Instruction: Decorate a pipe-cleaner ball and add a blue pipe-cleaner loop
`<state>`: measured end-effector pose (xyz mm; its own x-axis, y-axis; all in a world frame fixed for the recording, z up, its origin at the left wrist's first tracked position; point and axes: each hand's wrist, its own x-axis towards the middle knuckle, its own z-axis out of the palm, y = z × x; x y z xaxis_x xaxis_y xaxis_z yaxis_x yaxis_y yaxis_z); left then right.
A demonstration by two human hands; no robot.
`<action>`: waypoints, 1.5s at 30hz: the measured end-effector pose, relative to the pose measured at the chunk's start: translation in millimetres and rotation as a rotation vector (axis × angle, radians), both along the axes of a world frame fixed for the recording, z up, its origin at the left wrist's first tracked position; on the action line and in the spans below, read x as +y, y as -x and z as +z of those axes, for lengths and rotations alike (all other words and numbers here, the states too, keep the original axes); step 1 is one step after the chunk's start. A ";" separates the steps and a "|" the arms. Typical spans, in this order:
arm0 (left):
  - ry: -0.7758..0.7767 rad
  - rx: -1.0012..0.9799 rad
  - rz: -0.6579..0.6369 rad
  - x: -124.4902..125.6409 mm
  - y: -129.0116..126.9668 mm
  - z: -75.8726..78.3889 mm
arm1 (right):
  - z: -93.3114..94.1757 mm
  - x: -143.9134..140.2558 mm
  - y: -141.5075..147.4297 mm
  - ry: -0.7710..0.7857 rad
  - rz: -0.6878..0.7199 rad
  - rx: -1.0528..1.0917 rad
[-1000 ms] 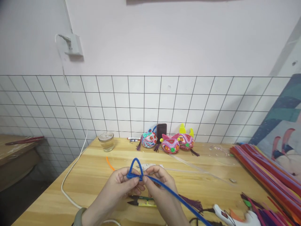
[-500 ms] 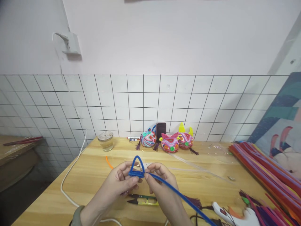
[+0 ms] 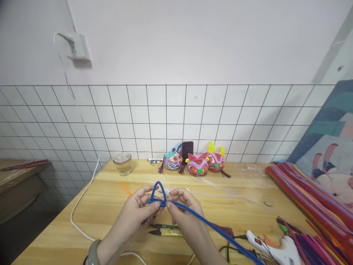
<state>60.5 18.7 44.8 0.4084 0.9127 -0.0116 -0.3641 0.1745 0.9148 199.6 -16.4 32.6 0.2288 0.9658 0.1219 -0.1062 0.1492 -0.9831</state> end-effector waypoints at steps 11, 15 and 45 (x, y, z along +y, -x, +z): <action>0.021 0.007 -0.001 -1.6 -0.1 0.4 | -0.9 1.2 -0.4 0.007 -0.003 0.000; 0.028 0.015 -0.025 -1.1 1.2 2.5 | 0.3 0.7 -1.6 0.008 -0.021 0.027; 0.043 0.056 0.088 -2.3 -2.7 3.8 | -2.8 1.5 -0.5 0.029 0.005 0.040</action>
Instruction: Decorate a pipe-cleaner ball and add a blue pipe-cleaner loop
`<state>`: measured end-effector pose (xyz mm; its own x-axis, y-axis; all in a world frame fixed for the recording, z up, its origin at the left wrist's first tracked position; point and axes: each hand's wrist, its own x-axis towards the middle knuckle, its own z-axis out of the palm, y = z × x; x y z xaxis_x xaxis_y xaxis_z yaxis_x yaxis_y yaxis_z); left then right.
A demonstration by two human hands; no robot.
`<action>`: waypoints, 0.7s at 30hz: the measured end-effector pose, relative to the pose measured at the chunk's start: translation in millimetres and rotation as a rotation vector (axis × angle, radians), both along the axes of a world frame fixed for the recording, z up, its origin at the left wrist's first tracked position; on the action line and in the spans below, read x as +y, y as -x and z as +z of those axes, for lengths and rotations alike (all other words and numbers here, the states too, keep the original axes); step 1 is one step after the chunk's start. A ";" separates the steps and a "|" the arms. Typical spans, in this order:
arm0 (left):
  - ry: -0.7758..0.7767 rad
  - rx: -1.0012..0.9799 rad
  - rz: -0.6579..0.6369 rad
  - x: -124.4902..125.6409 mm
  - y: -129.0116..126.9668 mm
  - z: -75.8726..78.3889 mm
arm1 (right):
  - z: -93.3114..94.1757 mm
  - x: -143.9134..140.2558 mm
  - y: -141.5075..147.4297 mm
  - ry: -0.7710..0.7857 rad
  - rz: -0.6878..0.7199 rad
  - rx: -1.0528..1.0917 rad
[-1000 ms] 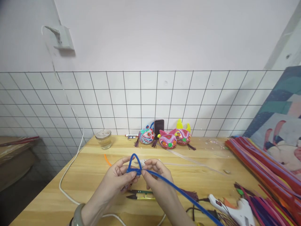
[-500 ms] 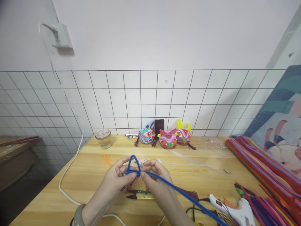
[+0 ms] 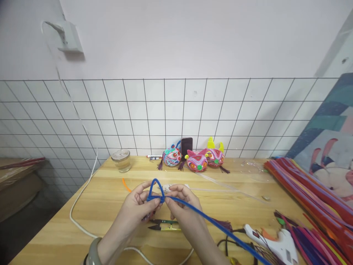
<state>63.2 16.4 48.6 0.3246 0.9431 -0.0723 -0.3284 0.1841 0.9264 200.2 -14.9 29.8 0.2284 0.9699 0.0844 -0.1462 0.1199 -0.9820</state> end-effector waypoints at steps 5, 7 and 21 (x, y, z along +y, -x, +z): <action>-0.013 -0.004 0.028 -0.7 -2.8 -0.2 | 2.2 -2.1 2.4 -0.011 -0.033 -0.055; -0.019 -0.007 0.056 -1.6 -4.7 -1.0 | 3.6 -3.0 3.4 -0.028 -0.047 -0.083; -0.050 0.022 0.120 -5.3 -9.2 -4.6 | 9.4 -5.0 8.3 -0.058 -0.163 -0.160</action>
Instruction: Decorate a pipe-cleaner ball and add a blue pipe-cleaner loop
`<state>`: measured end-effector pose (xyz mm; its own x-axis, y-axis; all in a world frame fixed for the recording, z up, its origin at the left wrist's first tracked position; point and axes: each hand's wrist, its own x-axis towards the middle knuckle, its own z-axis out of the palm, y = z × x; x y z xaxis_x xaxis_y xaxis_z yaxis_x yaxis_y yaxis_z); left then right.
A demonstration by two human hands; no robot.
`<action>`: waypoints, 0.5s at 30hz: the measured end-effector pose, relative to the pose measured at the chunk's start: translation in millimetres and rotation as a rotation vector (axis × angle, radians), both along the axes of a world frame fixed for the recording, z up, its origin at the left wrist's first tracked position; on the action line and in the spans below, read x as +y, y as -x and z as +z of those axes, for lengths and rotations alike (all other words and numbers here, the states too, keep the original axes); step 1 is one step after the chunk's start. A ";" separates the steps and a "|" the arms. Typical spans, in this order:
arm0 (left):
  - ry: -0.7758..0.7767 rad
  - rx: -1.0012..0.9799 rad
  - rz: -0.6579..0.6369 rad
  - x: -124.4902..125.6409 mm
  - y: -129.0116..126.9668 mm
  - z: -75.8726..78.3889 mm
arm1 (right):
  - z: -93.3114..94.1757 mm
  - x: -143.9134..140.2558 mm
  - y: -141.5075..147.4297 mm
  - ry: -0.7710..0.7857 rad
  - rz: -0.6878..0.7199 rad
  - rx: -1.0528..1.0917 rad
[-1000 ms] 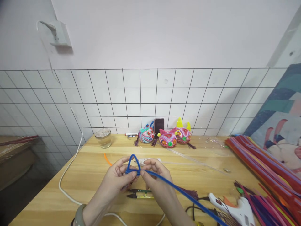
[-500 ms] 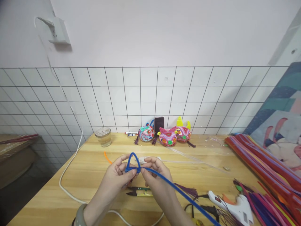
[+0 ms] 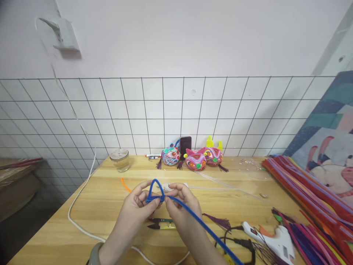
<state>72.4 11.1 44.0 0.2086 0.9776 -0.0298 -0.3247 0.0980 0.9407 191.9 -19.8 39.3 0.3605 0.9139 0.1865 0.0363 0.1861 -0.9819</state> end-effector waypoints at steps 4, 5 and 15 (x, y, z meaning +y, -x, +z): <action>-0.019 0.010 0.012 -0.4 -2.1 -2.9 | -4.1 0.3 -2.5 -0.025 0.015 -0.077; -0.028 0.010 0.015 -0.7 -2.8 -3.5 | -5.7 0.5 -2.6 -0.033 0.017 -0.105; -0.019 0.010 0.081 -7.2 -8.5 -2.2 | -15.1 -3.6 0.8 -0.090 -0.115 -0.385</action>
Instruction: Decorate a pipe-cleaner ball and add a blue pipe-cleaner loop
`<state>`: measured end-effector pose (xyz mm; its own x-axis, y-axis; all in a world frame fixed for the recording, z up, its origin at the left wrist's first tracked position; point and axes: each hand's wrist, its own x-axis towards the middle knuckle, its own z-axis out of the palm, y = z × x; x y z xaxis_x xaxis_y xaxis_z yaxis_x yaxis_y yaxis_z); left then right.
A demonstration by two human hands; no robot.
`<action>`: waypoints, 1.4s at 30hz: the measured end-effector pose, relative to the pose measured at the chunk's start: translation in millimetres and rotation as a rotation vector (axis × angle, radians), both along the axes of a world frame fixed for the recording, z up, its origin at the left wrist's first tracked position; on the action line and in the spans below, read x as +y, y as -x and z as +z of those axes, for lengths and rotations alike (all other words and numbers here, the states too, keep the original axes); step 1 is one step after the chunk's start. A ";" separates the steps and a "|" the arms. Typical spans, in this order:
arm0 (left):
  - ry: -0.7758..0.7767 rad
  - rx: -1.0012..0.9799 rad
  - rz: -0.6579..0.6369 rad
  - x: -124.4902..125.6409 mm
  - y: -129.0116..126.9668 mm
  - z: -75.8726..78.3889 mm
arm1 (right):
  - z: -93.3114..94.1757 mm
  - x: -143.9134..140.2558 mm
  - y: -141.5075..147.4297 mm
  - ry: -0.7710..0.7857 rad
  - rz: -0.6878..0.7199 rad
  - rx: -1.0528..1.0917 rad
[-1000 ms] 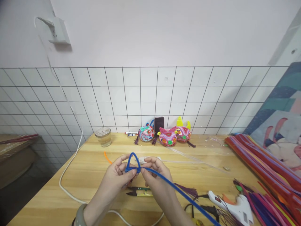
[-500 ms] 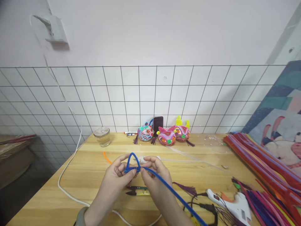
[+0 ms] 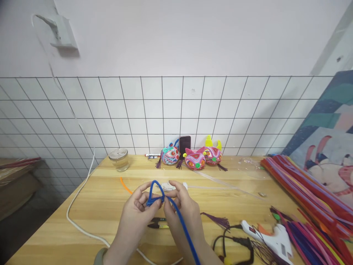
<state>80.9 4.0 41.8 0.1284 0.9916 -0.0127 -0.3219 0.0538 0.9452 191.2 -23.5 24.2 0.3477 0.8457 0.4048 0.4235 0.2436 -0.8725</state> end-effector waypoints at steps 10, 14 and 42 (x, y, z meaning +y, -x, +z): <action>0.008 -0.027 0.016 -1.8 0.8 3.3 | 5.1 -3.5 -3.8 -0.011 -0.003 -0.135; -0.028 -0.018 0.025 -4.9 -2.9 -1.2 | 4.2 -4.4 -2.7 -0.063 -0.051 -0.285; 0.240 -0.439 -0.254 15.8 10.3 -19.6 | -10.5 18.3 -16.1 0.256 0.458 0.834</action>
<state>70.6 19.8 22.2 0.4067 0.9049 -0.1257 -0.6312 0.3778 0.6774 207.3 -5.1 13.6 0.0555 0.9978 -0.0354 -0.4403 -0.0073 -0.8978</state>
